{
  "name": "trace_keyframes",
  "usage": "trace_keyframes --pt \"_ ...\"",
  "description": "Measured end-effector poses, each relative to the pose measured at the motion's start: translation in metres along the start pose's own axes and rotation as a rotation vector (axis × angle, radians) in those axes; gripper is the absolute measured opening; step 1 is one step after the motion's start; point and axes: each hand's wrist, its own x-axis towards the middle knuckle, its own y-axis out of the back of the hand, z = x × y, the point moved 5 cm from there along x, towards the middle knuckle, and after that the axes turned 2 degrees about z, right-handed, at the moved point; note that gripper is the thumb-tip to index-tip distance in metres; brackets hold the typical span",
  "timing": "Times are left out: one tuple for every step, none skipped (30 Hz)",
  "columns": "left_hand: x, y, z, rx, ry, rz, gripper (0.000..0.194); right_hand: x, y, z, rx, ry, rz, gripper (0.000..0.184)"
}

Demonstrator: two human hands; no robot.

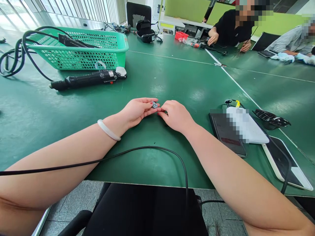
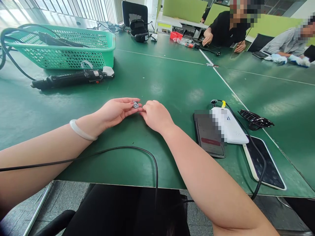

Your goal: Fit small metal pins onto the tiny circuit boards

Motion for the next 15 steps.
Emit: trace_keyframes --pt "0.0001 0.0000 -0.0004 0.008 0.002 -0.006 0.022 -0.0006 0.0000 0.0008 0.008 0.003 0.001 0.019" --pt "0.0001 0.0000 -0.0009 0.017 0.004 -0.012 0.023 -0.0011 -0.0001 0.0016 0.016 0.006 0.002 0.017" --pt "0.0001 -0.0001 -0.0012 0.027 0.006 -0.019 0.024 -0.0015 -0.0002 0.0025 0.023 0.008 0.004 0.016" --pt "-0.0001 -0.0003 -0.0014 0.036 0.008 -0.025 0.025 -0.0017 -0.0003 0.0035 0.030 0.007 0.007 0.015" --pt "-0.0004 -0.0007 -0.0014 0.043 0.009 -0.031 0.026 -0.0018 -0.0004 0.0042 0.033 0.003 0.010 0.015" --pt "-0.0007 -0.0013 -0.0013 0.048 0.010 -0.037 0.027 -0.0017 -0.0006 0.0048 0.033 -0.001 0.012 0.016" --pt "-0.0012 -0.0020 -0.0011 0.051 0.013 -0.041 0.028 -0.0015 -0.0010 0.0051 0.030 -0.006 0.011 0.018" --pt "-0.0017 -0.0026 -0.0009 0.053 0.016 -0.042 0.030 -0.0012 -0.0013 0.0050 0.025 -0.009 0.008 0.020" --pt "-0.0022 -0.0033 -0.0005 0.053 0.018 -0.044 0.032 -0.0009 -0.0017 0.0047 0.017 -0.012 0.003 0.022" --pt "-0.0026 -0.0040 -0.0002 0.054 0.018 -0.046 0.034 -0.0006 -0.0021 0.0041 0.008 -0.013 -0.004 0.023" --pt "-0.0030 -0.0046 0.0001 0.054 0.017 -0.048 0.036 -0.0004 -0.0023 0.0035 -0.002 -0.014 -0.011 0.024" --pt "-0.0033 -0.0051 0.0003 0.056 0.015 -0.052 0.037 -0.0002 -0.0023 0.0028 -0.011 -0.014 -0.017 0.024" --pt "-0.0034 -0.0054 0.0004 0.059 0.013 -0.055 0.037 -0.0001 -0.0022 0.0022 -0.020 -0.015 -0.022 0.025" --pt "-0.0034 -0.0056 0.0002 0.062 0.011 -0.059 0.036 -0.0001 -0.0020 0.0018 -0.026 -0.016 -0.027 0.025" --pt "-0.0033 -0.0056 -0.0001 0.066 0.009 -0.064 0.035 -0.0001 -0.0018 0.0014 -0.029 -0.016 -0.032 0.025"
